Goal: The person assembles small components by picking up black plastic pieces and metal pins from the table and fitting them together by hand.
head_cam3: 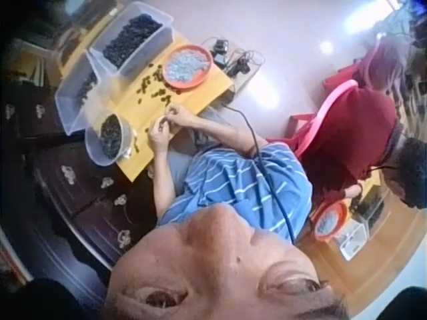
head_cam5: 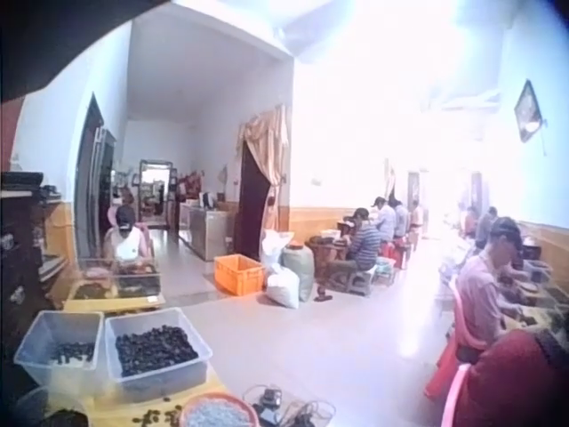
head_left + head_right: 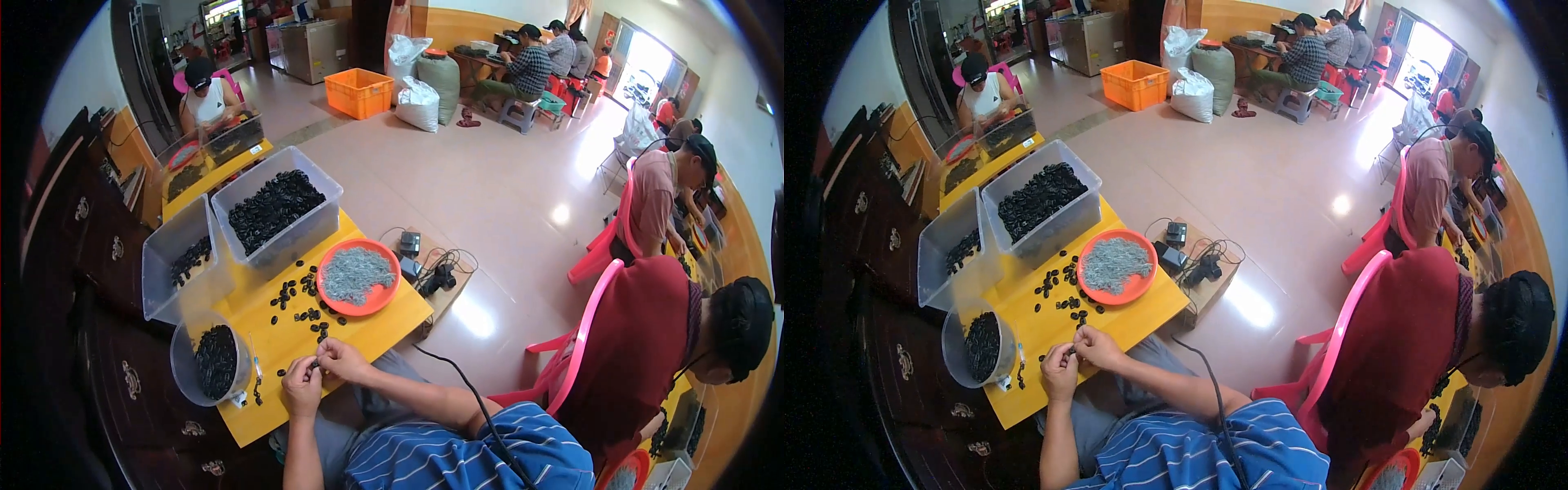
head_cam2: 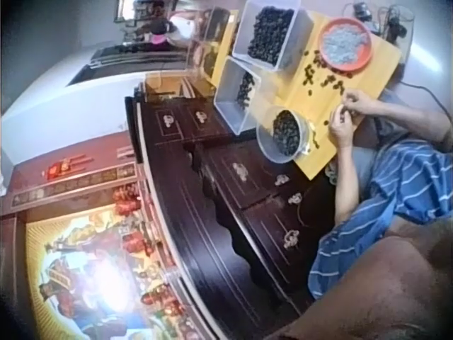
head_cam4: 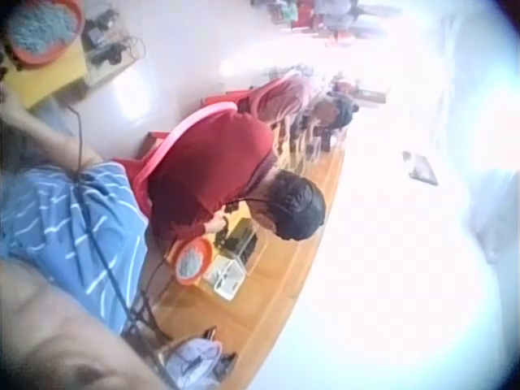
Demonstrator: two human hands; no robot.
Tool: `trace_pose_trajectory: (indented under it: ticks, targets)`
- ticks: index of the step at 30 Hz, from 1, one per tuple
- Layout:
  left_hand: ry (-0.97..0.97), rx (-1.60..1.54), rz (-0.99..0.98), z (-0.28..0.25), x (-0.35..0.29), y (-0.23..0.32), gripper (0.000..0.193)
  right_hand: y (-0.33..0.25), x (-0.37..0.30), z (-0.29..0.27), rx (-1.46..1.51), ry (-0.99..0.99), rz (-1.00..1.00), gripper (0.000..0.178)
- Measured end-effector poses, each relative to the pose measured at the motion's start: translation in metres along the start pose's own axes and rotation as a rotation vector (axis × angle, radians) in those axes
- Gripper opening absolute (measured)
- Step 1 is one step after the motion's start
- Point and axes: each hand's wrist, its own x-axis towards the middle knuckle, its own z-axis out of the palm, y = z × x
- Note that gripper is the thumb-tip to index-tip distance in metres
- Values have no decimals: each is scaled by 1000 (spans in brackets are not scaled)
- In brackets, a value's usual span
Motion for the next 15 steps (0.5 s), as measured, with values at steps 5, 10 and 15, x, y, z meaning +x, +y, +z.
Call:
trace_pose_trajectory:
  ticks: [5,10,15]
  targets:
    - [30,1,55,-6,-5,-3,25,-1,0,8,-27,-9,1,8]
    - [40,103,103,-2,-3,1,24,7,2,6,-125,85,4,8]
    - [97,-3,154,4,-4,-17,19,0,-6,11,-80,109,-24,8]
